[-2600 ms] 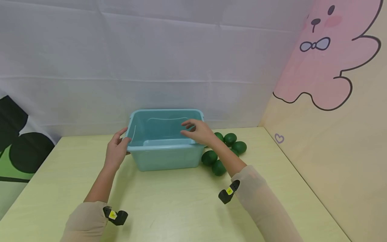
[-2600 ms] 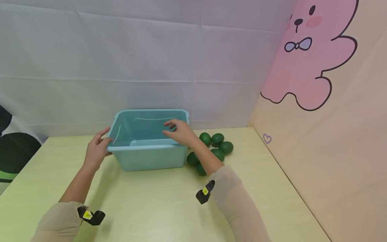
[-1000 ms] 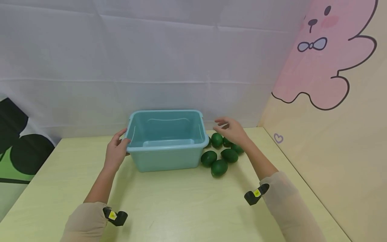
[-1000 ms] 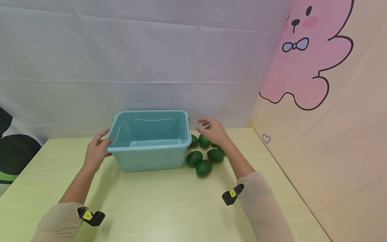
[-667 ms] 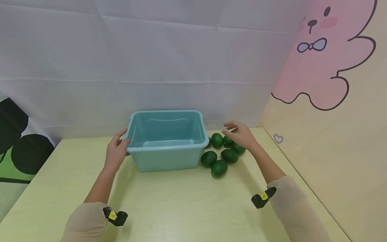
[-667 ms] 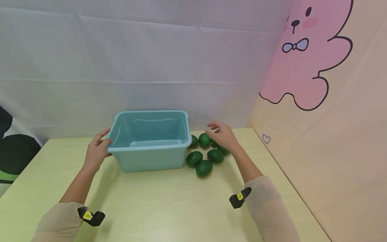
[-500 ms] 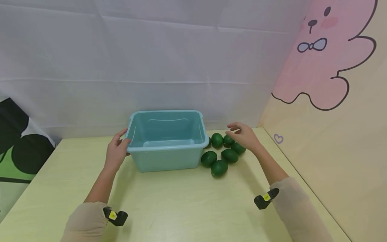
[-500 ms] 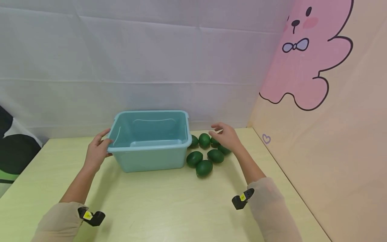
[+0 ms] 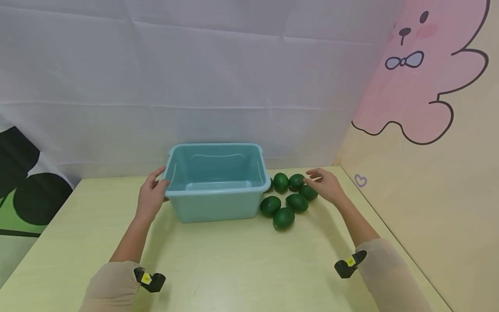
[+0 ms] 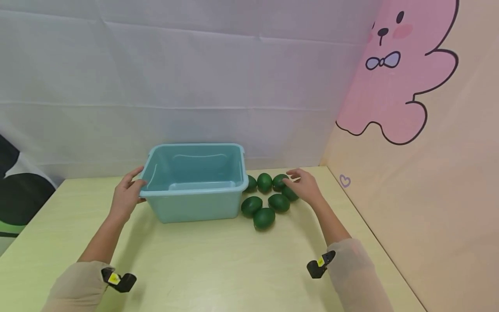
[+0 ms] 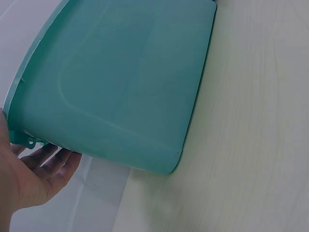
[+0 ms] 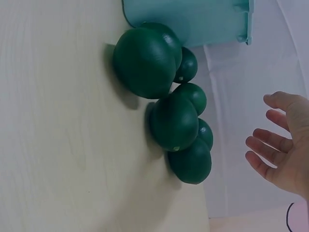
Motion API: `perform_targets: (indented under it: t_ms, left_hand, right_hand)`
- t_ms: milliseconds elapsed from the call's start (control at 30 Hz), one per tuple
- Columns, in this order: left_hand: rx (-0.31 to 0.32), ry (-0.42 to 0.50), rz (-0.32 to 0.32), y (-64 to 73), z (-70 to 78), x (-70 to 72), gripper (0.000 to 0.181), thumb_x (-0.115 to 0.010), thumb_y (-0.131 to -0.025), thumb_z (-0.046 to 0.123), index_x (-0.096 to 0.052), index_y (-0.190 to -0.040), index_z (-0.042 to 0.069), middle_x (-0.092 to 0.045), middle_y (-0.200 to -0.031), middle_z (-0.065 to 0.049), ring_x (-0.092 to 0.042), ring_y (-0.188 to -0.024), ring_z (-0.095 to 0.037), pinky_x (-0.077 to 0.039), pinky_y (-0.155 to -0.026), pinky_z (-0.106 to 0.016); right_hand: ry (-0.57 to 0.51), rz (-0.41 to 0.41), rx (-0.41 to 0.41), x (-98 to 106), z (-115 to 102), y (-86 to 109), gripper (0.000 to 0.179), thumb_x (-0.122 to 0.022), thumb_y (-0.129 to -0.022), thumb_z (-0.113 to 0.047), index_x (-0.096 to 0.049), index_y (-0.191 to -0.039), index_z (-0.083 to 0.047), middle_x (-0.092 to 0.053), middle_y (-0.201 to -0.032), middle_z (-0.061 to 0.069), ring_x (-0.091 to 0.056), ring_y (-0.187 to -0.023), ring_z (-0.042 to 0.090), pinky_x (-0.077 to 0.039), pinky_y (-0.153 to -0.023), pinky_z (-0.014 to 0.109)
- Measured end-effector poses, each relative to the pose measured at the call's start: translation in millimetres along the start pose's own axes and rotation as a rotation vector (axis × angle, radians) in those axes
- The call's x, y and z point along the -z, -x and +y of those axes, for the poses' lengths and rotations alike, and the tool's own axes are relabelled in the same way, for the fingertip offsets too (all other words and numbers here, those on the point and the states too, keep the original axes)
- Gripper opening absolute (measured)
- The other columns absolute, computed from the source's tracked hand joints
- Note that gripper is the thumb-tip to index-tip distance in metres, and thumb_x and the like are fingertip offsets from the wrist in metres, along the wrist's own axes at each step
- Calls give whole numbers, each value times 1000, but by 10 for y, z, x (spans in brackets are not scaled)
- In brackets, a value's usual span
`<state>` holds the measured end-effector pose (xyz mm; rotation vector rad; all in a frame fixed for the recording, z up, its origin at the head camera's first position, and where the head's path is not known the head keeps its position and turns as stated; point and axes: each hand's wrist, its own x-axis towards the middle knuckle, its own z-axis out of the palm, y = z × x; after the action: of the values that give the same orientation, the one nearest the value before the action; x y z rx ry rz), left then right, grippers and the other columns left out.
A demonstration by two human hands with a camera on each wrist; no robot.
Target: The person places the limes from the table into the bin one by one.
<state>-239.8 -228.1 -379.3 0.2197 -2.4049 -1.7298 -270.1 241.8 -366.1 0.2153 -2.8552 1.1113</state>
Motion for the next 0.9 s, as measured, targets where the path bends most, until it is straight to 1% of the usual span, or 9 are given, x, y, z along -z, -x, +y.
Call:
perform_targets:
  t_ms: [200,333,433,533,633,900]
  left_hand:
    - [3,-6,8,52,-7,-18,53,-38,-96,28,-31,-147,20,-47,-137,-22,-57,-91,-12,-53,-66,-20]
    - [1,-6,11,90,-8,-27,53,-39,-96,27,-31,-147,20,-47,-138,-22,-55,-84,-3,-53,-66,-21]
    - [0,-7,15,109,-10,-32,53,-39,-95,27,-31,-147,19,-47,-138,-22,-54,-82,-1,-53,-66,-20]
    - [0,-5,17,110,-16,-34,53,-39,-95,27,-31,-147,19,-47,-138,-22,-55,-83,-5,-51,-63,-18]
    - [1,-4,19,113,-24,-35,53,-38,-95,27,-31,-147,19,-47,-137,-22,-55,-82,-3,-50,-61,-16]
    - [-4,5,19,101,-30,-37,53,-39,-95,27,-31,-147,18,-47,-137,-23,-55,-83,-5,-50,-61,-16]
  right_hand:
    - [-2,8,-13,-35,172,36,41,-58,-92,-29,-56,-124,-3,-57,-124,24,-59,-108,37,-50,-86,46]
    - [-4,11,-28,-62,248,52,41,-58,-92,-29,-57,-124,-3,-56,-125,25,-59,-108,37,-50,-86,46]
    - [-4,11,-36,-83,293,59,42,-58,-91,-28,-57,-124,-2,-55,-126,25,-59,-108,37,-50,-84,45]
    - [0,7,-42,-110,343,60,42,-58,-91,-28,-57,-124,-2,-54,-126,25,-58,-108,37,-51,-82,44]
    - [7,-2,-49,-141,408,59,43,-58,-91,-29,-56,-125,-2,-53,-128,26,-57,-109,38,-51,-82,44]
    - [19,-2,-62,-217,553,43,45,-57,-91,-28,-53,-127,0,-53,-129,25,-57,-109,38,-50,-83,45]
